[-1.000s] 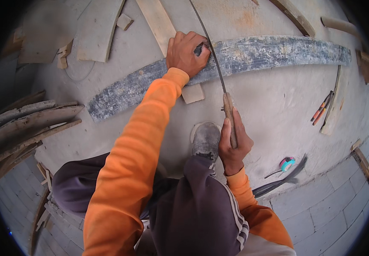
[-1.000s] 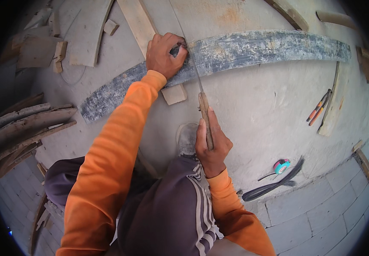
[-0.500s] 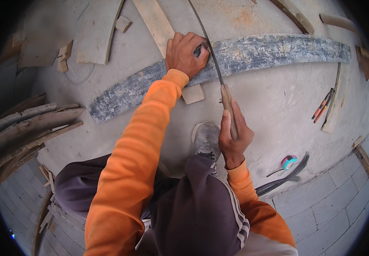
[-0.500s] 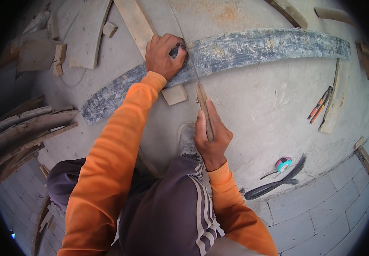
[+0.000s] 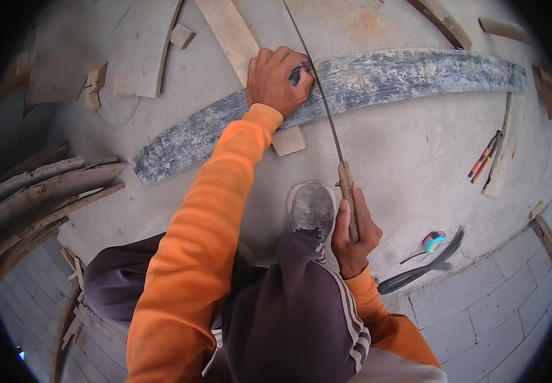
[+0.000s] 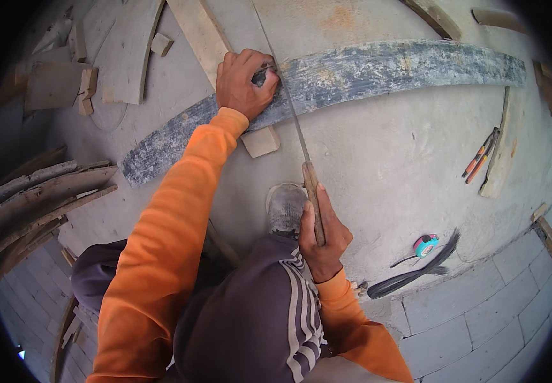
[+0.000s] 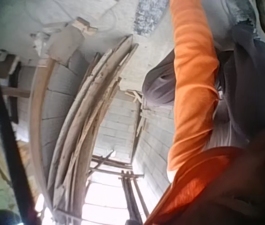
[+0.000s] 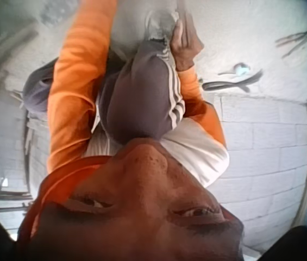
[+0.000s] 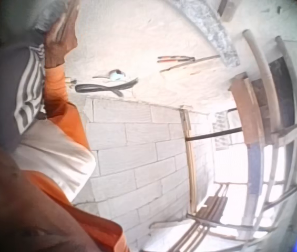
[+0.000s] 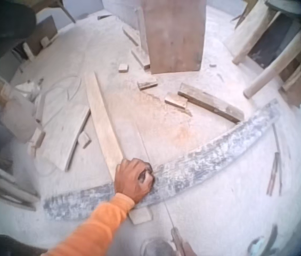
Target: The person measures a curved wooden board using a tape measure and marks it, then cuts the board with a hand saw. They then measure and cut a smaller piece of wood, and finally use the tape measure to check the dimensions of a beam above a stairwell.
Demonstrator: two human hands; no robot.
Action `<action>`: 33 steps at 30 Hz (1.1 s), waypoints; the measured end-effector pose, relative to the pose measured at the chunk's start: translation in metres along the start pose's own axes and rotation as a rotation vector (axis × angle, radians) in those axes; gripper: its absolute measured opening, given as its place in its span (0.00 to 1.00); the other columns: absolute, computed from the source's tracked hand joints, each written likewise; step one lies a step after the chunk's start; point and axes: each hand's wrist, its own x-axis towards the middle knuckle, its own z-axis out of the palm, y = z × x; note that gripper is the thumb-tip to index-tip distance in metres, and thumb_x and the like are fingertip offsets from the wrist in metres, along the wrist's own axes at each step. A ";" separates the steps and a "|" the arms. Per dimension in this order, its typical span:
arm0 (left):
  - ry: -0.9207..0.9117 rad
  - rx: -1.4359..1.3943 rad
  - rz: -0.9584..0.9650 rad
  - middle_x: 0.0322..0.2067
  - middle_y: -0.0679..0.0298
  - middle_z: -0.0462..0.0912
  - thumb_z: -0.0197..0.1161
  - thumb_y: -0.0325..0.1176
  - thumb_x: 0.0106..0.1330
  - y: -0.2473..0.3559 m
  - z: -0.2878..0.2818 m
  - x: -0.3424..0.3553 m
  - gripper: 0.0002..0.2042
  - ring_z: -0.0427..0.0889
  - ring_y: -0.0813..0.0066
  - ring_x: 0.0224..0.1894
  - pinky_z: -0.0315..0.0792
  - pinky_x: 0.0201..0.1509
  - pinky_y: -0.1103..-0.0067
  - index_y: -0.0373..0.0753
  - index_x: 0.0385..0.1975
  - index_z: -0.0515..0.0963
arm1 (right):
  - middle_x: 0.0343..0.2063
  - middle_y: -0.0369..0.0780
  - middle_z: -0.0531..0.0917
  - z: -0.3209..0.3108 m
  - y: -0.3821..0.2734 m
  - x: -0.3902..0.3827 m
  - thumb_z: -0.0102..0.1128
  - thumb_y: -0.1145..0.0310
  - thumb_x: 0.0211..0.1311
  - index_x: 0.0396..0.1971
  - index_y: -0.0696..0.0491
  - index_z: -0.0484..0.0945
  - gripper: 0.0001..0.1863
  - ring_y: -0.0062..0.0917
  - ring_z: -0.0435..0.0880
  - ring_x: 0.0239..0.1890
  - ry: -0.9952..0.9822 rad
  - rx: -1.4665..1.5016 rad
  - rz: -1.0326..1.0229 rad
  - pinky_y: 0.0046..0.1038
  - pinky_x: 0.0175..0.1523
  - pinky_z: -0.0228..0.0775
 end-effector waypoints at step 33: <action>-0.019 0.046 -0.011 0.37 0.73 0.80 0.68 0.34 0.54 0.001 0.002 -0.004 0.07 0.75 0.64 0.43 0.70 0.52 0.70 0.49 0.32 0.83 | 0.41 0.54 0.89 0.025 0.008 0.037 0.64 0.81 0.63 0.57 0.66 0.79 0.22 0.27 0.90 0.26 0.054 0.029 -0.121 0.22 0.32 0.79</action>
